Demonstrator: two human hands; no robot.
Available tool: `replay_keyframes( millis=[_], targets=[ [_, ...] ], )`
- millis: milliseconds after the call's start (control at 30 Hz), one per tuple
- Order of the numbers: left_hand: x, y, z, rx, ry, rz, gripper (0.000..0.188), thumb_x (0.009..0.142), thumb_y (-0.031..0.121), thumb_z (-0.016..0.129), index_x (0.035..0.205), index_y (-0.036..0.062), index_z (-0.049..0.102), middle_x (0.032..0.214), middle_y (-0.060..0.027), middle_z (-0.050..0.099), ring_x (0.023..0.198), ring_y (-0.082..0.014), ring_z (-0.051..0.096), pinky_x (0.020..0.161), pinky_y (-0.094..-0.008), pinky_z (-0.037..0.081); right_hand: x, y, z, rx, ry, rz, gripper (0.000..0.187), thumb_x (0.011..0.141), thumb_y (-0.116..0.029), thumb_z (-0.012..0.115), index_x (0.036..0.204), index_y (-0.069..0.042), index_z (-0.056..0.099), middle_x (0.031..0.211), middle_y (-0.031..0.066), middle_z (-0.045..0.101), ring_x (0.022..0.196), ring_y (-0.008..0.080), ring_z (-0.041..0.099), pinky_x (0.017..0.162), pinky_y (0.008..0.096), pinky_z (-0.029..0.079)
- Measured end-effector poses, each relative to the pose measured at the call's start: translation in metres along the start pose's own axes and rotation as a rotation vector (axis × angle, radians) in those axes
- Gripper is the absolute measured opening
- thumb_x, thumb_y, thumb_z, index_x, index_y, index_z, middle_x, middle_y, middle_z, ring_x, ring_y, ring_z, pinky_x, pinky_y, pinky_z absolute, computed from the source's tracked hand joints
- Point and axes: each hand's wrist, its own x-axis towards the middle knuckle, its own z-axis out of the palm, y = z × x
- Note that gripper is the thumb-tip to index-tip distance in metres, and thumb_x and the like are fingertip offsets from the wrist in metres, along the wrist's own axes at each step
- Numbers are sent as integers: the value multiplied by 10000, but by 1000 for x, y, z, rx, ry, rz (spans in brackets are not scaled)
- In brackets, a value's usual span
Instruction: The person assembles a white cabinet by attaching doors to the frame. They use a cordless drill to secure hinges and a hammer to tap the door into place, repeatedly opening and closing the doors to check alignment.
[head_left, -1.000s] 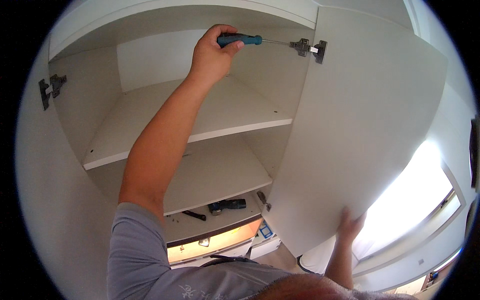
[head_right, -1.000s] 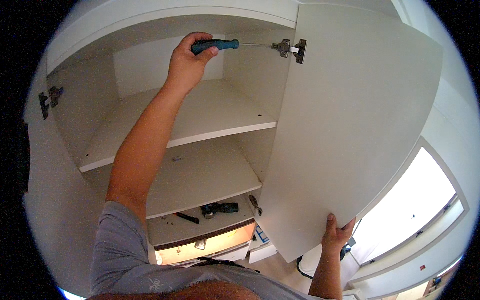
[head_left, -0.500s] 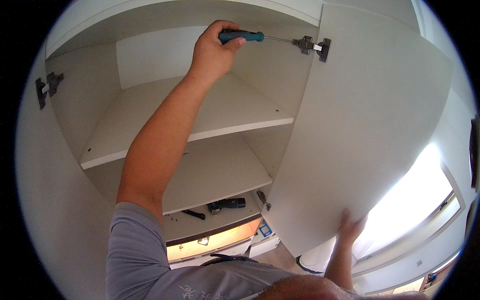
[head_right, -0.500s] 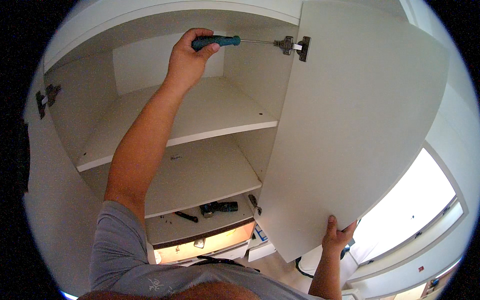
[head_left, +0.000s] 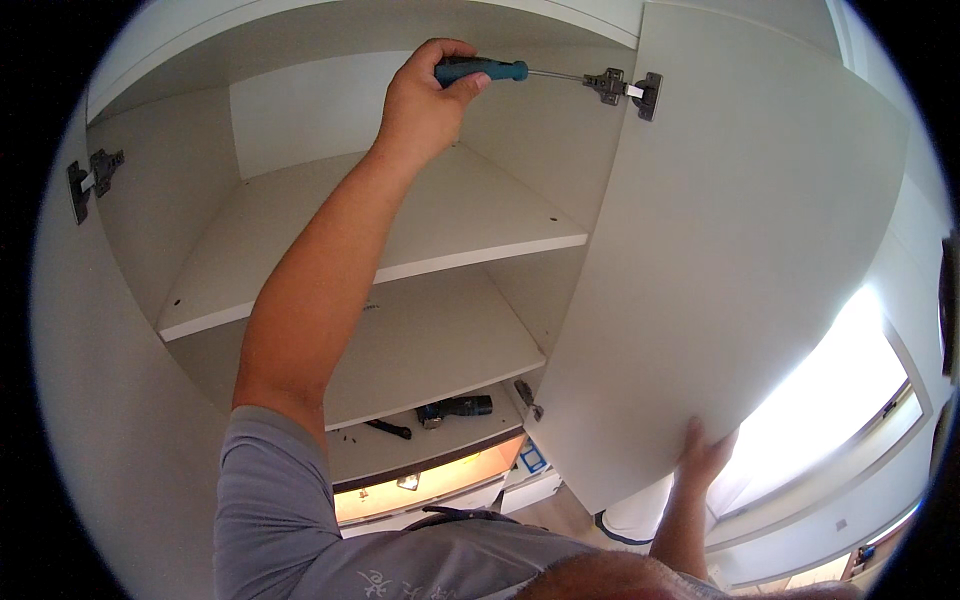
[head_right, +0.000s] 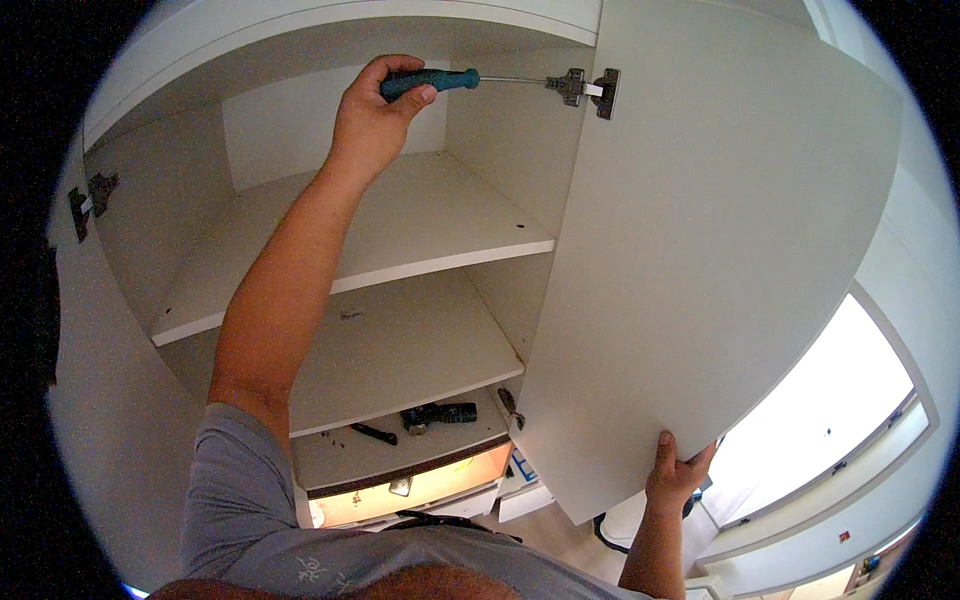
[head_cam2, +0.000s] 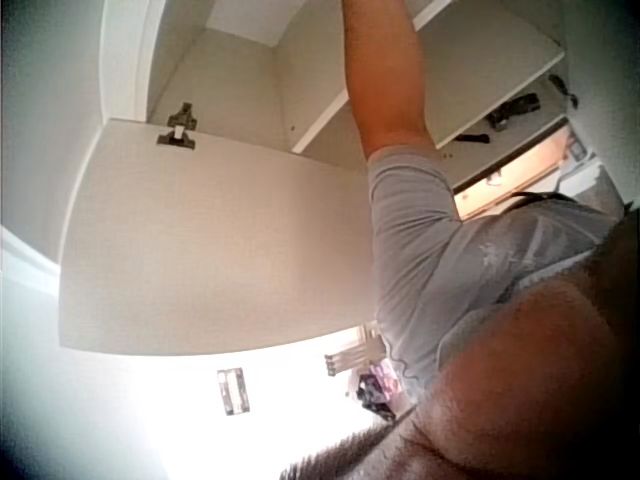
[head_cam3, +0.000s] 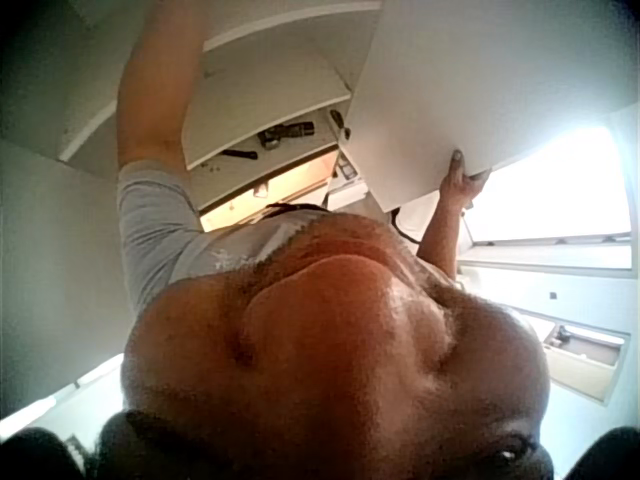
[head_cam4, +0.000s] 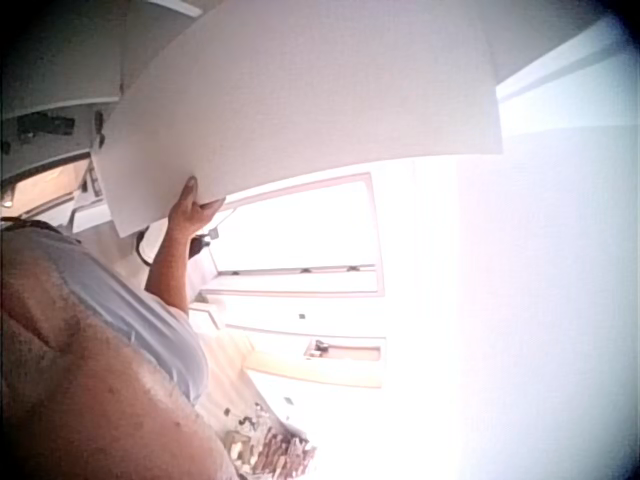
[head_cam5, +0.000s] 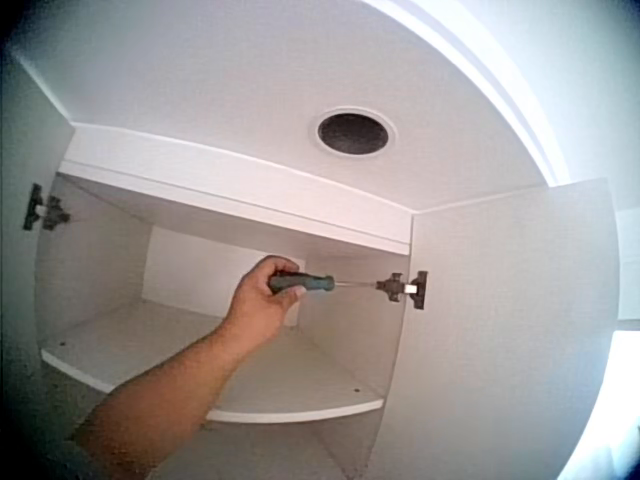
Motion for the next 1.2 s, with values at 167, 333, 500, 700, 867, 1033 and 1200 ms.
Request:
replay_keyframes(
  millis=[167, 333, 500, 700, 867, 1033, 1200],
  targets=[
    [16, -2, -15, 148, -186, 181, 375, 889, 201, 823, 1238, 136, 701, 974, -44, 715, 831, -159, 655, 790, -309, 540, -1, 0, 0, -27, 17, 30, 563, 922, -182, 760, 1380, 28, 509, 1275, 157, 597, 1172, 261, 566, 1053, 410, 435],
    [26, 4, -25, 471, -205, 432, 403, 918, 340, 788, 1265, 153, 707, 982, -77, 748, 778, -189, 685, 743, -338, 554, -2, -4, 0, 15, 0, 42, 535, 927, -142, 724, 1379, 33, 498, 1291, 161, 580, 1196, 266, 559, 1070, 415, 427],
    [24, 15, -23, 403, -228, 272, 443, 933, 445, 754, 1196, 89, 731, 925, -111, 754, 793, -206, 694, 758, -360, 558, 0, 6, -5, -48, -41, -33, 561, 928, -121, 709, 1408, 32, 461, 1297, 171, 573, 1201, 268, 560, 1078, 424, 423],
    [26, 20, -20, 303, -281, -124, 602, 947, 575, 687, 1105, -4, 723, 717, -83, 640, 581, -143, 595, 504, -326, 502, -3, 9, -4, 73, -7, 71, 581, 926, -128, 727, 1417, 25, 455, 1305, 172, 571, 1201, 270, 558, 1076, 432, 421],
    [22, 23, -19, 144, -253, -262, 636, 938, 598, 678, 1051, -27, 700, 600, -11, 512, 454, -95, 482, 361, -296, 404, -3, 11, -6, -9, -26, 44, 595, 920, -132, 740, 1423, 13, 458, 1322, 174, 566, 1209, 269, 553, 1060, 431, 430],
    [22, 25, -21, 49, -325, -392, 568, 940, 608, 672, 876, 45, 641, 586, 3, 502, 443, -91, 457, 371, -282, 395, -5, 8, -7, -11, -22, 73, 573, 907, -121, 741, 1402, 19, 489, 1325, 171, 569, 1221, 271, 542, 1062, 431, 424],
    [19, 26, -24, -44, -367, -476, 577, 945, 601, 672, 869, 31, 631, 586, -2, 480, 426, -98, 427, 387, -289, 375, -11, -1, -6, -87, 15, -18, 561, 906, -137, 744, 1388, 24, 506, 1301, 156, 587, 1198, 272, 556, 1057, 417, 432]
  ],
)
